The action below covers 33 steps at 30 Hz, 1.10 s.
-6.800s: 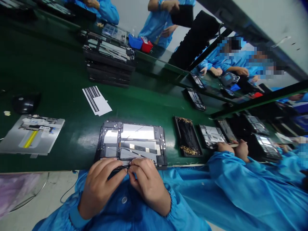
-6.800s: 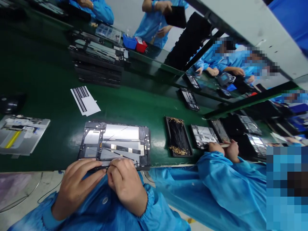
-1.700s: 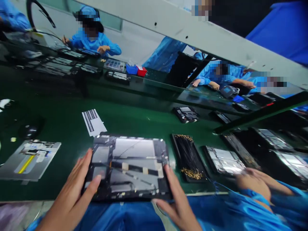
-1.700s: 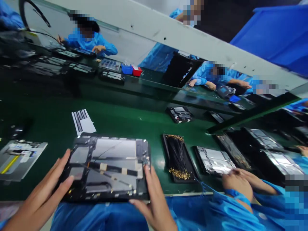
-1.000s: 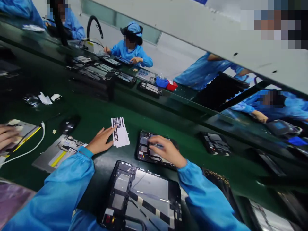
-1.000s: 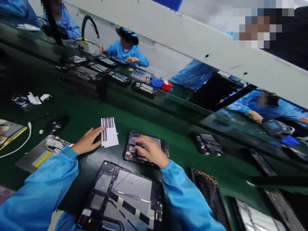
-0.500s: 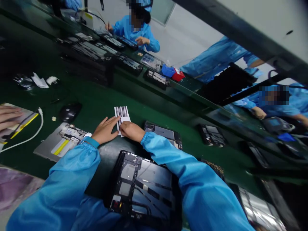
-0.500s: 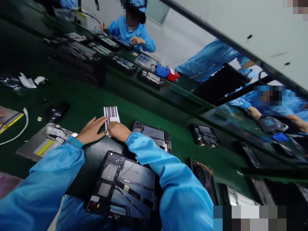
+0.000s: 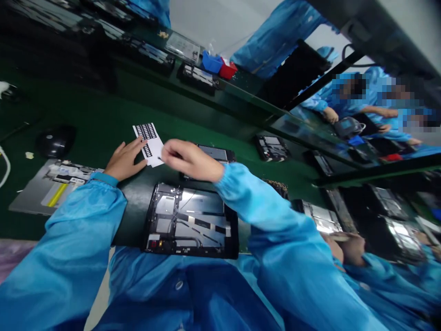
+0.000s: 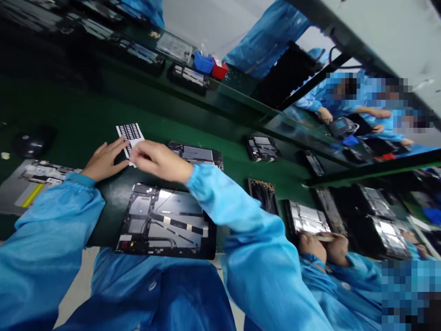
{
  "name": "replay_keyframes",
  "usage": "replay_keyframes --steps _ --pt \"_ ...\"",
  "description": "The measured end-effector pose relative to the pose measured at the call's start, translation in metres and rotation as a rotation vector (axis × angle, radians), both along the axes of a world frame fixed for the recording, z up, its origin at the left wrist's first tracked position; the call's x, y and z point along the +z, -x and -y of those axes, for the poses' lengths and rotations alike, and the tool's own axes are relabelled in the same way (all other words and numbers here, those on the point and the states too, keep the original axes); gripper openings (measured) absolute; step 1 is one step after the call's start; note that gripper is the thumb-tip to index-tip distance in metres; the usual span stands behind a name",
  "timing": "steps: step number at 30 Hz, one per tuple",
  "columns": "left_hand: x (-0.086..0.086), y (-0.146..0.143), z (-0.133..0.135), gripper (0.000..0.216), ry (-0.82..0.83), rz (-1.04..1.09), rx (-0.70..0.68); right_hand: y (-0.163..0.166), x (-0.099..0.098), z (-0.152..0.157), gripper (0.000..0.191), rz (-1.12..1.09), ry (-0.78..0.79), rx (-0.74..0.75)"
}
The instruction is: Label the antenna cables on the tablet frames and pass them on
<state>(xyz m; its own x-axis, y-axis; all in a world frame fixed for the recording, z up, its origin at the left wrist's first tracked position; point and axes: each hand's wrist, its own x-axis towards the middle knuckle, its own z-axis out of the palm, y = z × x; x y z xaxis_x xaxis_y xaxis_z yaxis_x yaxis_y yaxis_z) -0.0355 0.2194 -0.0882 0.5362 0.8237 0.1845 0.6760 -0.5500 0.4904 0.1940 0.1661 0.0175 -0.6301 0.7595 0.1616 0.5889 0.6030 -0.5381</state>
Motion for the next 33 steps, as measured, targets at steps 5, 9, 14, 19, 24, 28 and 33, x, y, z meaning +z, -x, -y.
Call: replay_keyframes --steps 5,9,14,19,24,28,33 --pt "0.029 0.002 0.045 0.037 -0.134 0.178 0.113 -0.037 0.015 0.154 0.009 -0.125 0.067 -0.095" --pt "0.050 0.000 0.133 0.008 -0.249 0.313 -0.027 -0.020 -0.026 0.228 0.009 -0.123 0.029 -0.341" --pt "0.033 -0.012 0.220 0.009 -0.263 0.372 -0.227 0.007 -0.057 0.245 0.011 -0.076 -0.088 -0.493" --pt "0.009 -0.019 0.233 0.012 -0.225 0.362 -0.262 0.012 -0.060 0.240 0.009 0.020 -0.150 -0.486" --pt "0.008 -0.023 0.231 0.007 -0.249 0.391 -0.255 0.014 -0.060 0.239 0.009 0.060 -0.156 -0.487" --pt "0.006 -0.025 0.232 0.012 -0.303 0.342 -0.246 0.015 -0.060 0.237 0.008 0.085 -0.143 -0.479" --pt "0.002 -0.027 0.233 0.016 -0.363 0.278 -0.255 0.003 -0.057 0.240 0.008 -0.045 -0.038 -0.468"
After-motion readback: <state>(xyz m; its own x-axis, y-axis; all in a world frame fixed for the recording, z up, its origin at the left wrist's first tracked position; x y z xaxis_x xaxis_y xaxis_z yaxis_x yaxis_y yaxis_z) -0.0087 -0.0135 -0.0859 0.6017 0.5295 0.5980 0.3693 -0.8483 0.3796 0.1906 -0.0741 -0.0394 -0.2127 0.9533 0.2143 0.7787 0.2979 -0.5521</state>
